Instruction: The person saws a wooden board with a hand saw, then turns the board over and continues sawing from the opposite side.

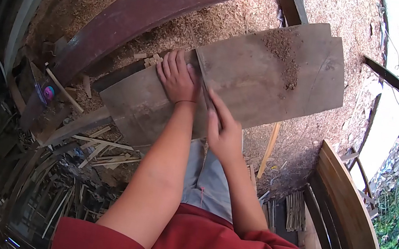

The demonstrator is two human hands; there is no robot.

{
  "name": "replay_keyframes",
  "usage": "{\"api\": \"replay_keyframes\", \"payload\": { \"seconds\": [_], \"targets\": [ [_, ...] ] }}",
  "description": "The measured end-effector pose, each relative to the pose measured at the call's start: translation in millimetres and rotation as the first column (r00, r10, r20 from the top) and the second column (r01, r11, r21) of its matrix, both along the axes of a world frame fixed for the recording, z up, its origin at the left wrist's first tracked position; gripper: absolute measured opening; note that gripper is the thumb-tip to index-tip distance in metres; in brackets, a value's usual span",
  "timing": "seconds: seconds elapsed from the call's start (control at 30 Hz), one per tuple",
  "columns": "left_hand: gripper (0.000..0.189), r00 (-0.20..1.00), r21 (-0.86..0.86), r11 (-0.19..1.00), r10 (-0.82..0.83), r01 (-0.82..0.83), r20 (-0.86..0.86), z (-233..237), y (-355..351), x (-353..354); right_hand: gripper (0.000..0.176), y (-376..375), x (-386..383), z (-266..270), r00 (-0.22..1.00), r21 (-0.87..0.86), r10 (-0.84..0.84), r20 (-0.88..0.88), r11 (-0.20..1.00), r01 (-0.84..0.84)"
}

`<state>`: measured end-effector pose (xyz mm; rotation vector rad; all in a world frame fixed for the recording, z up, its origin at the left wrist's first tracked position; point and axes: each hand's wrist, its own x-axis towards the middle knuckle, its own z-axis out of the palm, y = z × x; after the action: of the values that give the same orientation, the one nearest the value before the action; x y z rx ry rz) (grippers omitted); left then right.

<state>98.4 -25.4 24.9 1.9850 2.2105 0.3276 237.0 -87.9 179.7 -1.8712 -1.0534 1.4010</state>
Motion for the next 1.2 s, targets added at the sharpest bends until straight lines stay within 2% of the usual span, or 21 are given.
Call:
{"api": "replay_keyframes", "payload": {
  "seconds": [0.03,0.1,0.2,0.27,0.33,0.4,0.5,0.57,0.67,0.7,0.77,0.83,0.93,1.03,1.07,1.1,1.17,1.2],
  "targets": [
    [0.048,1.000,0.017,1.000,0.000,0.000,0.022,1.9,2.4,3.2,0.051,-26.1,11.8,16.8,1.000,0.088,0.007,0.019,0.996,-0.008],
    [0.048,1.000,0.012,1.000,-0.008,0.008,0.018,3.2,3.4,3.8,0.051,-65.9,33.7,58.8,0.999,-0.017,0.021,-0.031,1.000,-0.021],
    [0.049,1.000,0.009,1.000,-0.013,0.013,-0.003,0.6,-0.1,2.2,0.051,-67.9,40.2,77.8,0.997,-0.111,0.078,-0.019,0.991,-0.080],
    [0.049,1.000,0.022,1.000,-0.022,0.022,-0.015,-2.6,3.3,-0.2,0.050,-35.0,16.2,39.2,1.000,0.049,-0.006,0.024,0.999,0.005],
    [0.048,1.000,0.029,0.999,-0.020,0.020,-0.013,-8.7,1.2,-0.9,0.049,9.9,-2.6,-14.4,0.999,0.022,-0.035,0.006,0.999,0.035],
    [0.048,1.000,0.027,1.000,-0.008,0.008,-0.023,-10.4,0.4,1.5,0.048,21.1,-9.5,-22.6,0.999,0.035,-0.037,0.010,0.999,0.037],
    [0.047,0.999,0.022,1.000,-0.007,0.008,-0.034,-6.2,0.0,1.6,0.050,-13.5,3.3,8.8,0.999,0.068,-0.048,-0.012,0.996,0.049],
    [0.047,1.000,0.027,0.999,-0.021,0.022,-0.023,-3.4,1.8,2.6,0.051,-56.1,25.4,45.9,1.000,0.044,-0.001,0.006,0.999,0.001],
    [0.048,1.000,0.008,1.000,-0.024,0.024,-0.020,-0.7,0.8,1.8,0.052,-71.0,36.3,70.5,0.999,-0.039,0.029,-0.023,0.999,-0.030],
    [0.047,1.000,0.019,1.000,-0.023,0.023,-0.017,-1.6,0.4,1.6,0.052,-63.1,30.3,61.3,0.999,-0.039,0.027,-0.022,0.999,-0.027],
    [0.047,1.000,0.038,0.999,-0.022,0.023,-0.016,-4.9,3.4,0.3,0.050,-21.2,6.5,16.7,0.997,0.146,-0.039,0.060,0.989,0.030],
    [0.048,0.999,0.015,1.000,-0.016,0.017,-0.036,-9.1,1.5,0.1,0.047,20.3,-9.1,-24.2,0.999,0.008,-0.019,0.027,1.000,0.019],
    [0.048,1.000,0.044,0.999,-0.010,0.011,-0.014,-5.9,1.0,1.1,0.045,17.7,-10.4,-11.9,0.997,-0.002,-0.077,-0.016,0.997,0.077],
    [0.047,0.999,0.039,0.999,-0.027,0.028,-0.025,-4.8,1.9,0.4,0.053,-52.9,21.0,39.8,1.000,0.106,-0.020,0.020,0.994,0.018],
    [0.047,0.999,0.030,0.999,-0.028,0.029,-0.022,-4.1,0.8,0.6,0.053,-68.2,27.5,57.2,1.000,0.096,-0.020,0.023,0.995,0.018],
    [0.047,0.999,0.031,0.999,-0.028,0.029,-0.029,-4.3,0.8,0.8,0.054,-75.9,34.1,74.0,1.000,0.015,0.004,-0.004,1.000,-0.004],
    [0.047,0.999,0.035,0.999,-0.027,0.028,-0.042,-2.4,0.4,1.4,0.055,-72.6,34.2,75.1,0.999,-0.105,0.029,-0.036,0.994,-0.033],
    [0.047,0.999,0.036,0.999,-0.025,0.026,-0.028,-2.1,1.5,2.7,0.053,-54.2,24.0,57.9,1.000,-0.011,-0.001,0.001,1.000,0.001]
  ]
}}
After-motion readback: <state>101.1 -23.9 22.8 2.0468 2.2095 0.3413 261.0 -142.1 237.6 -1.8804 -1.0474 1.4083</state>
